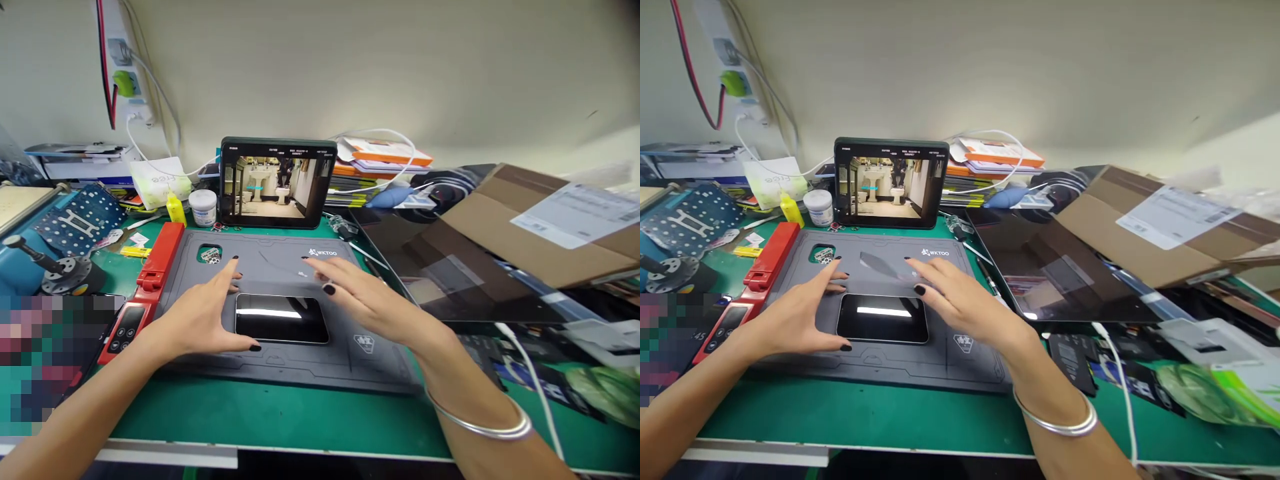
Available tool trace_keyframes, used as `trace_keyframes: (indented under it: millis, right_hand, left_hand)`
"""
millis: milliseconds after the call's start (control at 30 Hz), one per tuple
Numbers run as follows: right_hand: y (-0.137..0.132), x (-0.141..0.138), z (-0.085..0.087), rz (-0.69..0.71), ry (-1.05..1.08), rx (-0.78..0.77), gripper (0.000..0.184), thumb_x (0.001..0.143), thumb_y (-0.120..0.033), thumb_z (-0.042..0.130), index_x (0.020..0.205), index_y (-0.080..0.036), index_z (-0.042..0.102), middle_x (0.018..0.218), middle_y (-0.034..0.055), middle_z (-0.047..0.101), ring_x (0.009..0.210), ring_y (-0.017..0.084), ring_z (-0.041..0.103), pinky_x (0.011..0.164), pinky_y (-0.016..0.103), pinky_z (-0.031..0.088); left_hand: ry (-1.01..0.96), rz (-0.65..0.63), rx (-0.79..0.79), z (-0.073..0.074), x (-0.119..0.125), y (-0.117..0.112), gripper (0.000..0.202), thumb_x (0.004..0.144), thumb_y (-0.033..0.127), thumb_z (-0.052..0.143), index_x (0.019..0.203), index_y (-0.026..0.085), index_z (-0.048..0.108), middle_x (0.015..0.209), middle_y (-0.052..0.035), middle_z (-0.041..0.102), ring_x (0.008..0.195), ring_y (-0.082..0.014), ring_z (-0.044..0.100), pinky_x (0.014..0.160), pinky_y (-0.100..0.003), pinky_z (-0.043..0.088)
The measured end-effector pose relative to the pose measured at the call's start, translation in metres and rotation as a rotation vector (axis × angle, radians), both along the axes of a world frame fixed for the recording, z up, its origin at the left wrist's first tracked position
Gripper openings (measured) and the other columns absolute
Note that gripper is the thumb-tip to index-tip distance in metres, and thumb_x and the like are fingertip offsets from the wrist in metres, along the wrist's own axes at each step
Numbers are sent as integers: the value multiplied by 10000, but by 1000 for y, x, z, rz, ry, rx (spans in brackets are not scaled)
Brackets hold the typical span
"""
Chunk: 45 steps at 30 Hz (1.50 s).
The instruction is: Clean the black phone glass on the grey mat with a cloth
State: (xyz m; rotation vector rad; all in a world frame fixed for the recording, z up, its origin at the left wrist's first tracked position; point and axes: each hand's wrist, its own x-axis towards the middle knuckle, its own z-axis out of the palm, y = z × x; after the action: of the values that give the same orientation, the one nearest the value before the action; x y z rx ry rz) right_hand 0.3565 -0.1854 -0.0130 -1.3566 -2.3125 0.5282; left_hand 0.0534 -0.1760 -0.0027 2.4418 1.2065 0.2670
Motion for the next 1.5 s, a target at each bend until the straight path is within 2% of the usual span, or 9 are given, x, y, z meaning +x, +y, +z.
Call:
trace_keyframes:
  millis: [133, 267, 400, 633, 900, 1100, 1500]
  right_hand:
    - [-14, -19, 9, 72, -149, 54, 510, 955, -396, 410, 1392, -136, 429, 1303, 182, 532, 1198, 318, 495, 994, 511, 440]
    - [-19, -28, 12, 123, -211, 36, 449, 902, -367, 541, 1279, -124, 522, 1203, 172, 557, 1094, 310, 517, 910, 485, 482]
    - [-17, -29, 10, 119, -210, 28, 407, 837, -344, 635, 1192, -154, 571, 1111, 139, 574, 1000, 290, 540, 827, 451, 498]
    - [-13, -33, 4, 103, -221, 12, 447, 724, -319, 741, 1119, -185, 581, 1021, 98, 591, 912, 266, 554, 772, 417, 499]
    - [-14, -35, -8, 80, -232, 2, 440, 715, -393, 739, 1072, -194, 576, 1021, 92, 597, 916, 274, 563, 751, 410, 501]
    - [-14, -34, -12, 87, -229, 40, 437, 726, -408, 734, 1070, -199, 562, 1029, 92, 595, 915, 266, 557, 752, 411, 504]
    - [-15, -37, -2, 85, -245, 52, 424, 697, -356, 771, 1038, -200, 573, 991, 84, 584, 888, 261, 554, 725, 390, 495]
  left_hand:
    - [68, -7, 9, 2, 1, 0, 1062, 699, 551, 710, 1488, 136, 134, 1421, -193, 485, 1265, -321, 517, 1010, -444, 441]
    - [134, -67, 65, 0, 1, 1, 894, 727, 527, 696, 1428, 122, 317, 1429, -182, 485, 1292, -322, 489, 1047, -430, 417]
    - [160, -109, 142, -4, 3, 1, 664, 779, 480, 654, 1318, 144, 460, 1359, -153, 551, 1235, -319, 533, 998, -428, 455]
    - [173, -156, 148, -6, 4, 0, 554, 792, 468, 655, 1231, 156, 521, 1293, -141, 573, 1176, -314, 554, 960, -436, 477]
    - [196, -167, 103, -3, 5, -4, 569, 803, 432, 682, 1242, 108, 520, 1308, -143, 551, 1187, -291, 538, 994, -398, 455]
    - [181, -177, 110, -5, 3, -4, 542, 818, 426, 669, 1238, 122, 512, 1321, -140, 542, 1206, -290, 526, 998, -399, 449]
    - [170, -175, 127, -7, 3, 0, 534, 813, 413, 652, 1252, 146, 506, 1332, -139, 531, 1205, -301, 526, 985, -421, 460]
